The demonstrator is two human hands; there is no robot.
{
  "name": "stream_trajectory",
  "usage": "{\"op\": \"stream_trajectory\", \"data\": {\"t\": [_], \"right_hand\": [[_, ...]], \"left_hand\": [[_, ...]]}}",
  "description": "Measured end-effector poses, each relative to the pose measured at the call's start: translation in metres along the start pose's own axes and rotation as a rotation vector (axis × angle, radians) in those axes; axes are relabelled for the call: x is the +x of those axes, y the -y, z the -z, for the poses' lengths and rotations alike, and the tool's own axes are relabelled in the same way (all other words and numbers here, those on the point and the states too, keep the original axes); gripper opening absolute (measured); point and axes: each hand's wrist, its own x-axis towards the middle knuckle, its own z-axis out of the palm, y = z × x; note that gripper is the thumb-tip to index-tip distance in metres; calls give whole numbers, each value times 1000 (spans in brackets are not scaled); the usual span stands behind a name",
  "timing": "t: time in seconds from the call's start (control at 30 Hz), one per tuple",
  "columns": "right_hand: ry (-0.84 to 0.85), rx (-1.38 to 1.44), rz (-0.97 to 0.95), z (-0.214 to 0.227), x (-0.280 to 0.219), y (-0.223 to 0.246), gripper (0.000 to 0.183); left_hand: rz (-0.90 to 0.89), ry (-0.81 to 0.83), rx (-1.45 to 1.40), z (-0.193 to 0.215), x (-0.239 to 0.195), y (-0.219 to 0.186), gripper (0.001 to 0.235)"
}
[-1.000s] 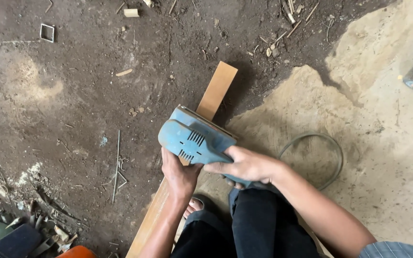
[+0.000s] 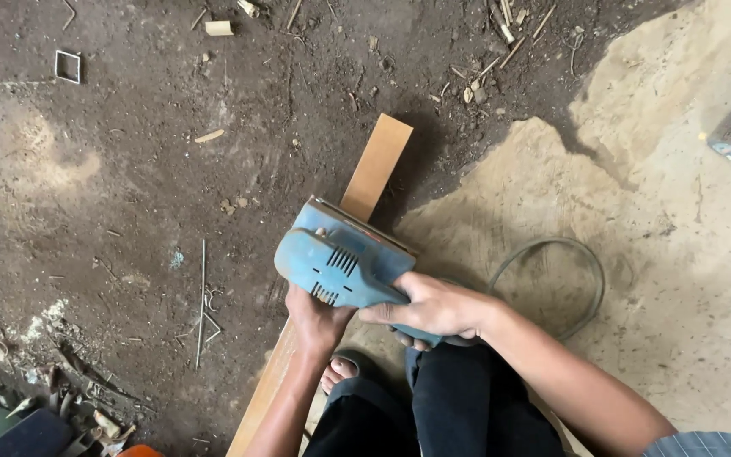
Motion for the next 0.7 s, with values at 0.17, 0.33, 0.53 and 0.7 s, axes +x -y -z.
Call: {"op": "stream_trajectory", "data": {"t": [0.17,0.33,0.53,0.7], "right_hand": [[12,-11,-3,6,1,-2,47],[4,-32,-24,12,-3,-8,47],[1,-7,11,17,-1,1,50],[-16,0,47,24,-9,23,48]], "left_hand": [[6,30,-16,-1,7,-4,108],[-1,55,-39,-5,5,-13,101],[-2,92,-71,-7,21,-15,91],[-16,134,-114,-11,38,-16,82]]}}
